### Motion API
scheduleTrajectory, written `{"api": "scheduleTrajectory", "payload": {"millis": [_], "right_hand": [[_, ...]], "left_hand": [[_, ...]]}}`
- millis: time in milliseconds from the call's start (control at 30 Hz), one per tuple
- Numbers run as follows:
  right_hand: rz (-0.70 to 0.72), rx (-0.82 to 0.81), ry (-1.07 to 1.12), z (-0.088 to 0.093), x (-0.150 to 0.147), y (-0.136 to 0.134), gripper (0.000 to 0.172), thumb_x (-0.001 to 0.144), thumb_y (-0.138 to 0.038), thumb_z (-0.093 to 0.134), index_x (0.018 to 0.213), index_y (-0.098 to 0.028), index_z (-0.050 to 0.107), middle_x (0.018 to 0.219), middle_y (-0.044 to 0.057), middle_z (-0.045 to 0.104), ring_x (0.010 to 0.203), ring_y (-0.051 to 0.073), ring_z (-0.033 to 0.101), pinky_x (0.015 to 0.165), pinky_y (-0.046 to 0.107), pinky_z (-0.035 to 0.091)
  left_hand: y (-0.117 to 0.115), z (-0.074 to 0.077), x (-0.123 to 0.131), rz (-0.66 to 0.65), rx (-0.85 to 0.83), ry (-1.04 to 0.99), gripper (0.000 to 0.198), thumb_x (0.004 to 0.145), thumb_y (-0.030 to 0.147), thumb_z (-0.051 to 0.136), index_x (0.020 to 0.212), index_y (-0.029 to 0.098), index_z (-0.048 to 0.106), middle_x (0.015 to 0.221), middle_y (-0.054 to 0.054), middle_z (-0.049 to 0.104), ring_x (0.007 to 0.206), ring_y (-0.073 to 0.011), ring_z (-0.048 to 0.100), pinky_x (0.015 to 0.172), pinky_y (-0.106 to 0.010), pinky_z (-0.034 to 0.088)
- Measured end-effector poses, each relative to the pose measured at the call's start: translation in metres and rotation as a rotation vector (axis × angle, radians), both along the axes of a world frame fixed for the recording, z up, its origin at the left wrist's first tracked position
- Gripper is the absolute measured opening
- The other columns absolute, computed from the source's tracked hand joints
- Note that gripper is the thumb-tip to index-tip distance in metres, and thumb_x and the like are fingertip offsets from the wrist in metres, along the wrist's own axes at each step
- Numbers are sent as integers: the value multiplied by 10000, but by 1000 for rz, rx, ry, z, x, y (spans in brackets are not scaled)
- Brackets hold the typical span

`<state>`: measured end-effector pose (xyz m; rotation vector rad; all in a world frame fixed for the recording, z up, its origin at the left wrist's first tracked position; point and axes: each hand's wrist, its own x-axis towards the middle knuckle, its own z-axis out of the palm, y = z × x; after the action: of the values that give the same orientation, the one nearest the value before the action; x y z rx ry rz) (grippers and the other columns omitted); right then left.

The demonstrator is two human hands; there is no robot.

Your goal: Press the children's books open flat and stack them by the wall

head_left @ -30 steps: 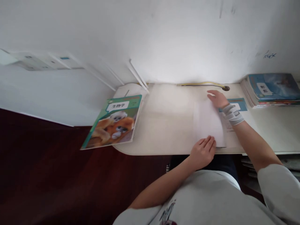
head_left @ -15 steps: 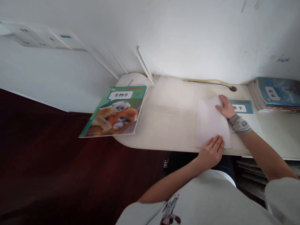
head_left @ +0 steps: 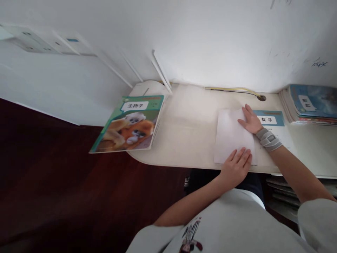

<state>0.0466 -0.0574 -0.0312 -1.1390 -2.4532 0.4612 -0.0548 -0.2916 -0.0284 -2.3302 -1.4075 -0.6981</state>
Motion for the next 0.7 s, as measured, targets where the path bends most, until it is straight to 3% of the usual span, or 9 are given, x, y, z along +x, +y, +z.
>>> {"api": "scheduleTrajectory", "payload": {"millis": [100,233,567,700], "right_hand": [[-6,39,-71,-1,-4,-2,761,790,-476,496,1398,-45,339,1511,170,225,1399,343,144,1128,511,191],[91,70,-147,1,-5,-4,762,801,-507,488,1385,-35,359,1495,181,265,1400,341,139,1128,510,191],[212,90,-176,4,-2,-7,742,816,-552,456,1373,-65,401,1461,172,343,1390,321,201,1120,511,209],[72,110,-76,4,-5,-11,766,842,-609,370,1380,-63,379,1487,183,282,1391,315,200,1108,504,247]], "left_hand": [[4,-5,2,-3,-13,31,326,903,129,386,1159,101,584,1270,-130,583,1215,-231,511,1023,-407,403],[4,-13,-6,0,-68,53,337,897,109,368,1144,84,596,1221,-150,612,1167,-215,554,1005,-394,417],[-1,1,13,18,-19,85,324,873,89,383,1084,32,622,1141,-173,652,1044,-230,632,894,-348,494],[-2,-1,1,30,-95,70,320,878,92,381,1080,53,626,1140,-156,657,1044,-215,632,880,-333,501]]}}
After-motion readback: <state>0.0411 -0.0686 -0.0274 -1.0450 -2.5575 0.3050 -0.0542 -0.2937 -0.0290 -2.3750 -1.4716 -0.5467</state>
